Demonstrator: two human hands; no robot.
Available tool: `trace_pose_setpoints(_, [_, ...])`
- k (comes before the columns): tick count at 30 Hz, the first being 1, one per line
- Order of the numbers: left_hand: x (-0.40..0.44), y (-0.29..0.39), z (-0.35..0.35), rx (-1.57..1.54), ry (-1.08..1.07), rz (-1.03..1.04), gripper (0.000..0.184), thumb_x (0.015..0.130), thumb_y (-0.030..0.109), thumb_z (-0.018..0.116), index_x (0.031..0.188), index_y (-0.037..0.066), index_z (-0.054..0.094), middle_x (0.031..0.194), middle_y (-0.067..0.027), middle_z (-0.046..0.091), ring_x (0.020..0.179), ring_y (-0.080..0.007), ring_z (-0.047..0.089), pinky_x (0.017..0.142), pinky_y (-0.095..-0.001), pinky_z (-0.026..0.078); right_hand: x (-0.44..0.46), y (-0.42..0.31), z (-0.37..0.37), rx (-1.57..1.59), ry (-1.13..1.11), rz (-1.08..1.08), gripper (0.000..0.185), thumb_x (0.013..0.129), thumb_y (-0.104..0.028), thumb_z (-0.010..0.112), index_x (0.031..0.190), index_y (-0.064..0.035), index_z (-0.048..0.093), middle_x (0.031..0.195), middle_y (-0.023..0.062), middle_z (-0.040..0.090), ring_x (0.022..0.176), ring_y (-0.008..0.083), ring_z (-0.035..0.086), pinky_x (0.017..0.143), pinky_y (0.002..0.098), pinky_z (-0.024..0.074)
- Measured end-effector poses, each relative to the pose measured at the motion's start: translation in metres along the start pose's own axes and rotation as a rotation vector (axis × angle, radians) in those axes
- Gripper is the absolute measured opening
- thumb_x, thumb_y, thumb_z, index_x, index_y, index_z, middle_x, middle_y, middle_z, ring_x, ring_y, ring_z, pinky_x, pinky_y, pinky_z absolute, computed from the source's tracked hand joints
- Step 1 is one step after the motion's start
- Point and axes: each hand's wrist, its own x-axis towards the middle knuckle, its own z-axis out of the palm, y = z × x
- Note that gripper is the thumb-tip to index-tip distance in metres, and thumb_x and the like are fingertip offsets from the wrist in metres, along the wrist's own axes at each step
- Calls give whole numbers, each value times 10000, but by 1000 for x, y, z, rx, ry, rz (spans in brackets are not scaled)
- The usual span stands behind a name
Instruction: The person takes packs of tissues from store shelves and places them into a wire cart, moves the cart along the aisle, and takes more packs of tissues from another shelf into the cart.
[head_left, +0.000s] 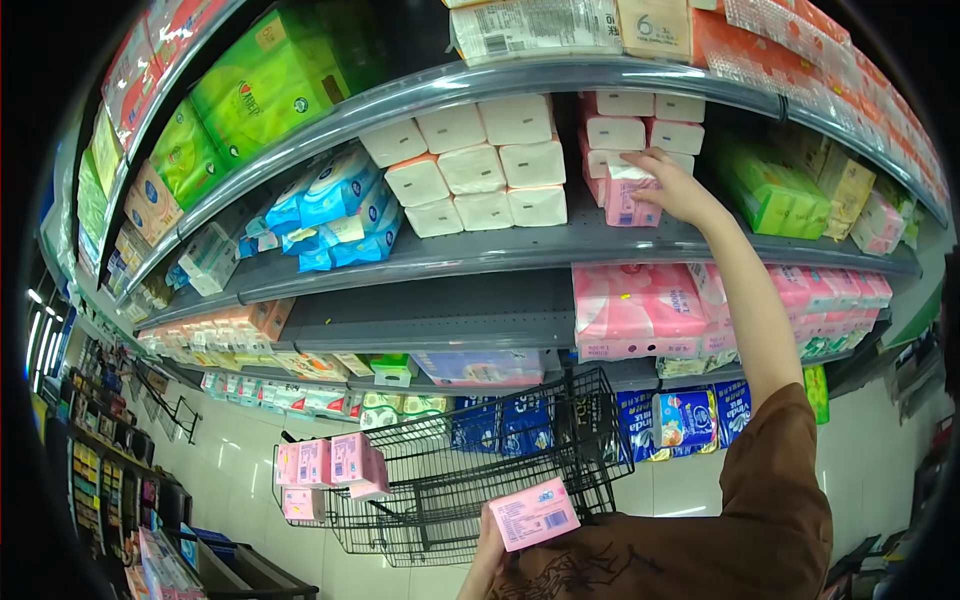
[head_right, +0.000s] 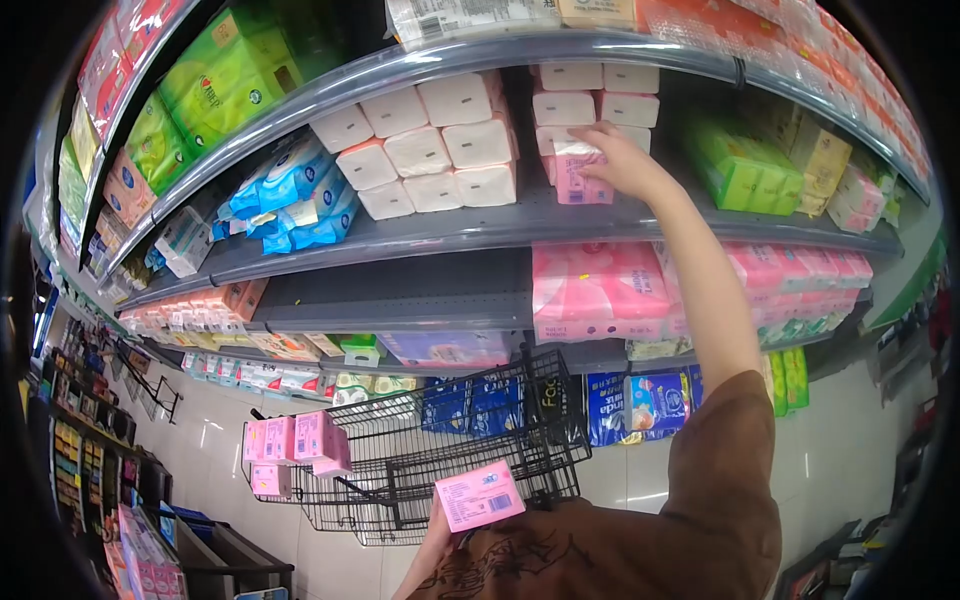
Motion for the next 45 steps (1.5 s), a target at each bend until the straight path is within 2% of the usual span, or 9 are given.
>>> trace_pose_setpoints(16, [-9,-10,3,8,-16,-5,453,1111,416,379,1429,94,356,1308,-160,547,1169,-267,626,902,-395,580,-8,-36,13,-595,126,9,716,698,-93,853,1364,-150,596,1282,87,611,1217,339,560,1024,475,477])
trace_pose_setpoints(19, [-17,-3,4,81,6,-58,473,1105,433,391,1426,87,359,1303,-154,550,1170,-256,622,924,-379,568,-3,-21,19,-550,158,-57,704,710,-214,868,1358,-147,599,1265,113,610,1216,346,561,974,501,500])
trace_pose_setpoints(25, [-19,-11,-5,45,-43,-55,467,1106,415,403,1421,71,381,1297,-141,555,1190,-231,599,947,-351,544,-3,-64,38,-448,300,345,750,729,-457,826,1332,-81,588,1276,183,589,1219,376,562,935,503,535])
trace_pose_setpoints(28, [-30,-6,-1,-30,-20,-36,428,1112,377,407,1408,67,408,1280,-130,563,1190,-225,598,949,-352,538,-21,-90,30,-346,298,407,679,774,-373,795,1328,-54,567,1280,207,579,1204,397,572,969,496,512])
trace_pose_setpoints(31, [-32,-11,-13,-56,-7,-50,420,1095,357,465,1422,98,420,1335,-136,573,1188,-258,626,946,-411,566,-28,-28,41,18,504,-126,643,791,-322,772,1335,-59,552,1283,224,577,1190,411,574,1003,483,486])
trace_pose_setpoints(34, [-38,-13,-18,-140,31,-55,394,1075,325,521,1390,98,456,1314,-140,607,1159,-269,653,915,-436,588,-43,22,47,-138,481,-16,602,802,-290,764,1324,-64,568,1296,200,588,1182,417,571,1032,466,464])
trace_pose_setpoints(37, [-39,-17,-23,-167,31,-68,379,1070,304,531,1377,90,468,1290,-136,622,1134,-265,664,903,-430,592,-62,25,40,-61,301,122,525,821,-267,757,1285,-68,614,1302,173,603,1207,403,562,1030,456,467])
trace_pose_setpoints(41, [-36,-23,-30,-170,9,-104,360,1065,277,544,1360,81,484,1258,-132,642,1101,-260,678,886,-423,598,-66,-3,45,-67,356,186,380,874,-251,746,1213,-95,676,1293,150,612,1153,389,616,964,447,512])
trace_pose_setpoints(45, [-27,-25,-28,-204,-17,-147,337,1057,241,560,1341,69,503,1218,-126,667,1055,-253,697,862,-408,605,-60,-12,66,-195,423,145,382,890,-266,736,1240,-130,668,1317,150,593,1124,381,635,934,459,533])
